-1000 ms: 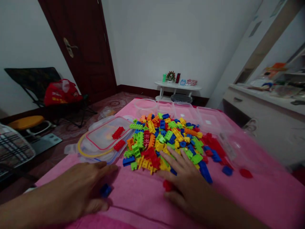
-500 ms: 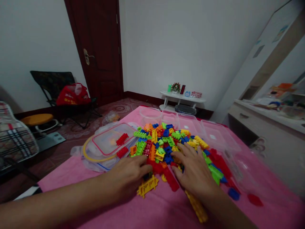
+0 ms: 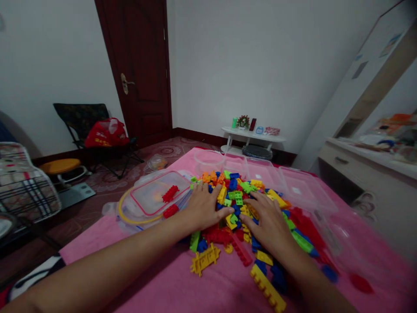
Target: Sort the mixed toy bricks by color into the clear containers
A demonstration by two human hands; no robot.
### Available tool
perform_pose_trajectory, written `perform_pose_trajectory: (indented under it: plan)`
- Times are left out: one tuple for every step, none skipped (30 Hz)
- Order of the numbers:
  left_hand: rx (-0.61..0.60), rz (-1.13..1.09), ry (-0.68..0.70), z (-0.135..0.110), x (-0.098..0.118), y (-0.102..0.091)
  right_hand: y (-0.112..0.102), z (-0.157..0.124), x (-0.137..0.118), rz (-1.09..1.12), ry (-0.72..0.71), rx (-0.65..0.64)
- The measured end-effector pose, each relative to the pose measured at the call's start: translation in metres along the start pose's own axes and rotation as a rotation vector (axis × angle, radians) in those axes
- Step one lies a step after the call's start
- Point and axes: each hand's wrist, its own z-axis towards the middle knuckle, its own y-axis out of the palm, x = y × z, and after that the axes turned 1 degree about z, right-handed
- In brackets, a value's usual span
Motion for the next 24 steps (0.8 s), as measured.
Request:
perform_pose_trajectory:
  plan:
    - [-0.001, -0.033, 0.003, 0.001, 0.006, 0.001, -0.001, 0.000, -0.001, 0.015, 0.004, -0.001]
    - [0.000, -0.063, 0.008, 0.002, 0.012, 0.001, -0.003, 0.000, -0.002, 0.033, 0.011, -0.005]
    - [0.003, -0.090, 0.012, 0.004, 0.017, 0.002, -0.005, 0.001, -0.002, 0.056, 0.019, -0.010]
    - [0.009, -0.118, 0.016, 0.006, 0.022, 0.003, -0.008, 0.001, -0.002, 0.085, 0.031, -0.010]
    - [0.014, -0.147, 0.023, 0.008, 0.026, 0.004, -0.012, 0.002, -0.001, 0.121, 0.046, 0.000]
    - [0.020, -0.178, 0.033, 0.011, 0.029, 0.005, -0.016, 0.003, 0.001, 0.159, 0.066, 0.023]
    - [0.026, -0.212, 0.051, 0.013, 0.032, 0.005, -0.020, 0.004, 0.005, 0.194, 0.091, 0.059]
    - [0.031, -0.252, 0.075, 0.015, 0.033, 0.005, -0.025, 0.005, 0.011, 0.215, 0.121, 0.103]
    - [0.030, -0.300, 0.104, 0.017, 0.034, 0.003, -0.029, 0.006, 0.019, 0.217, 0.153, 0.149]
    - [0.024, -0.354, 0.136, 0.018, 0.033, 0.001, -0.033, 0.007, 0.028, 0.195, 0.185, 0.186]
    - [0.021, -0.409, 0.164, 0.019, 0.032, -0.001, -0.036, 0.007, 0.038, 0.151, 0.219, 0.210]
    - [0.025, -0.460, 0.187, 0.020, 0.030, -0.004, -0.038, 0.008, 0.049, 0.096, 0.253, 0.214]
    - [0.039, -0.498, 0.198, 0.020, 0.028, -0.006, -0.039, 0.008, 0.059, 0.042, 0.286, 0.196]
    - [0.063, -0.519, 0.200, 0.021, 0.025, -0.008, -0.039, 0.007, 0.069, -0.005, 0.319, 0.160]
    - [0.097, -0.518, 0.195, 0.021, 0.022, -0.009, -0.037, 0.006, 0.077, -0.039, 0.355, 0.112]
    - [0.133, -0.501, 0.183, 0.021, 0.018, -0.010, -0.034, 0.005, 0.083, -0.059, 0.394, 0.058]
    - [0.160, -0.475, 0.169, 0.021, 0.015, -0.008, -0.031, 0.003, 0.086, -0.064, 0.440, 0.003]
    - [0.174, -0.446, 0.154, 0.020, 0.013, -0.006, -0.027, 0.001, 0.088, -0.059, 0.486, -0.052]
    - [0.175, -0.421, 0.138, 0.020, 0.011, -0.003, -0.023, 0.000, 0.087, -0.049, 0.530, -0.100]
    - [0.168, -0.403, 0.120, 0.019, 0.010, 0.001, -0.020, -0.002, 0.085, -0.036, 0.560, -0.137]
    - [0.154, -0.392, 0.105, 0.017, 0.011, 0.004, -0.017, -0.002, 0.081, -0.020, 0.576, -0.160]
    - [0.138, -0.388, 0.096, 0.016, 0.012, 0.008, -0.014, -0.002, 0.077, 0.004, 0.577, -0.172]
    - [0.124, -0.392, 0.093, 0.015, 0.013, 0.010, -0.013, -0.002, 0.072, 0.041, 0.569, -0.173]
    - [0.117, -0.404, 0.090, 0.013, 0.015, 0.012, -0.011, 0.000, 0.068, 0.094, 0.556, -0.175]
